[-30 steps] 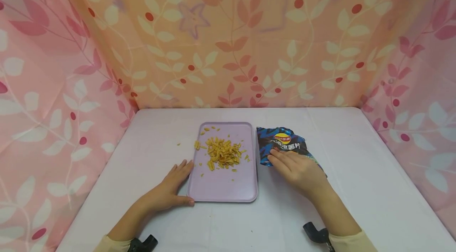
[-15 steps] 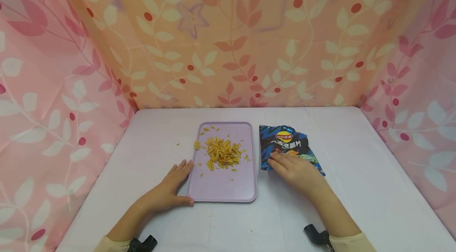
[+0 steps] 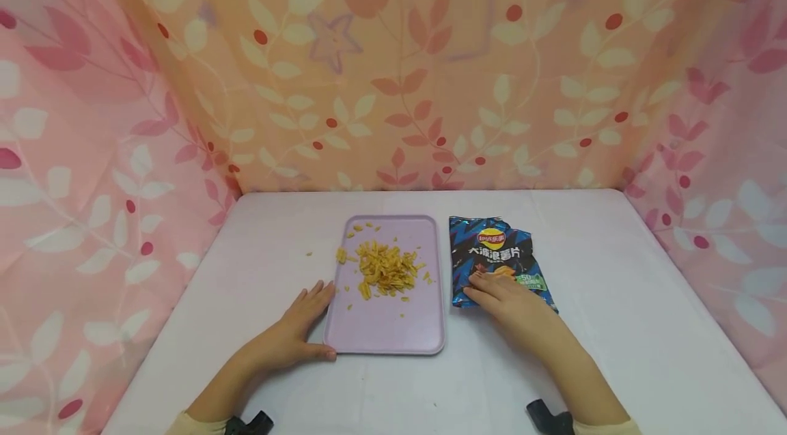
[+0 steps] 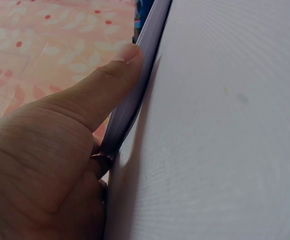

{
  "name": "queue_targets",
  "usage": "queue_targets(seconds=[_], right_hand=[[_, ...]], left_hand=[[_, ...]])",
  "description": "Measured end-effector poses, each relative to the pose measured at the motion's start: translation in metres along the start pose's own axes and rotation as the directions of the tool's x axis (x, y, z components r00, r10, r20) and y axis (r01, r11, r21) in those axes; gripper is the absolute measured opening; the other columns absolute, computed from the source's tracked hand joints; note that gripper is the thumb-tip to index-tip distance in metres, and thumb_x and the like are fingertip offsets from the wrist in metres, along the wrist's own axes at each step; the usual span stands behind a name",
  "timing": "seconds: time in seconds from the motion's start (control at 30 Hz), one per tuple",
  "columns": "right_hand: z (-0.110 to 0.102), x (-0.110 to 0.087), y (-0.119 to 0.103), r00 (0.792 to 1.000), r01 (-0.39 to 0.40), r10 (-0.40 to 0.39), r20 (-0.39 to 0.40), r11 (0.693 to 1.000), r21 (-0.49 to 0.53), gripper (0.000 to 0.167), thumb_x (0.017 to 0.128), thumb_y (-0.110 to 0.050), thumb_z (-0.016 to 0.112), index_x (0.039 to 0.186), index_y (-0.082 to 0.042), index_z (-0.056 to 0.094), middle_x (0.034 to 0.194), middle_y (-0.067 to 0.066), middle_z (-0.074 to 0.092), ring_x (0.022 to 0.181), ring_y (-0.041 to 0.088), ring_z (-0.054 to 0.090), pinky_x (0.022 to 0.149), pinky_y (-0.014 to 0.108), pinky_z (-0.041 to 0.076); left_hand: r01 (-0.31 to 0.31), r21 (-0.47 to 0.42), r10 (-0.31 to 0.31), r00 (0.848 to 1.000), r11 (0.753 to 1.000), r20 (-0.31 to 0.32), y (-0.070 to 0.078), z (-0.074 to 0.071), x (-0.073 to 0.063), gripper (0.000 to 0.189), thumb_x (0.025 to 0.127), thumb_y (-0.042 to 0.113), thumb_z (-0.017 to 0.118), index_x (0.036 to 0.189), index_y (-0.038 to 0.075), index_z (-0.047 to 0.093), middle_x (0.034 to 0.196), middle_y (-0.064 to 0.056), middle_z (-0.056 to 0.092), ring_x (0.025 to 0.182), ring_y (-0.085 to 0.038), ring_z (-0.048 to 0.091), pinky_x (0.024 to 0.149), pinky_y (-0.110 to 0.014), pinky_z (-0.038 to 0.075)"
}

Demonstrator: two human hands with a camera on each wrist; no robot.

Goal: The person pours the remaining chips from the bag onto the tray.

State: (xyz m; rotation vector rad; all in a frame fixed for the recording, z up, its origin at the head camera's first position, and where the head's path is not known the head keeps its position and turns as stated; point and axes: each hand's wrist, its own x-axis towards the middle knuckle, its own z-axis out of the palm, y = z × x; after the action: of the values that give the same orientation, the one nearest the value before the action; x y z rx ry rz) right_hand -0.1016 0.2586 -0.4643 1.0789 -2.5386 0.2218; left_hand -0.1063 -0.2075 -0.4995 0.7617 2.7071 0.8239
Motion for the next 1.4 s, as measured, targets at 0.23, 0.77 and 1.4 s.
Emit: queue_targets(seconds=[0.23,0.77,1.4], right_hand=[[0.008,-0.016,0.001,0.994,-0.099,0.098,0.041,0.995,0.028,0.048,0.088,-0.008,0.076,0.134,-0.017,0.069,0.145,0.005,0.062,0.131,0.031,0.060,0.112,0.054,0.044],[0.021,-0.024,0.004,0.981,-0.172,0.159,0.113,0.979,0.112,0.044,0.094,-0.018,0.074,0.137,-0.018,0.067,0.152,0.004,0.055,0.140,0.030,0.052,0.123,0.047,0.031],[0.019,-0.007,0.007,0.998,-0.047,0.050,-0.032,0.994,0.097,0.043,0.090,-0.019,0.075,0.133,-0.014,0.069,0.141,0.003,0.064,0.130,0.028,0.060,0.108,0.048,0.045]], left_hand=[[-0.018,0.002,0.018,1.000,1.000,0.007,0.001,0.002,0.006,0.121,0.075,0.069,0.077,0.165,0.013,0.018,0.172,0.000,0.014,0.160,-0.023,0.003,0.130,-0.050,0.001],[-0.017,0.013,0.017,1.000,1.000,0.007,0.000,0.001,0.003,0.121,0.075,0.070,0.076,0.165,0.011,0.019,0.172,-0.005,0.014,0.160,-0.027,0.004,0.129,-0.051,0.002],[0.035,0.044,-0.032,0.997,0.998,-0.073,-0.018,-0.024,-0.008,0.092,0.082,0.061,0.075,0.158,0.022,0.043,0.164,-0.001,0.038,0.155,-0.029,0.028,0.127,-0.053,0.018]])
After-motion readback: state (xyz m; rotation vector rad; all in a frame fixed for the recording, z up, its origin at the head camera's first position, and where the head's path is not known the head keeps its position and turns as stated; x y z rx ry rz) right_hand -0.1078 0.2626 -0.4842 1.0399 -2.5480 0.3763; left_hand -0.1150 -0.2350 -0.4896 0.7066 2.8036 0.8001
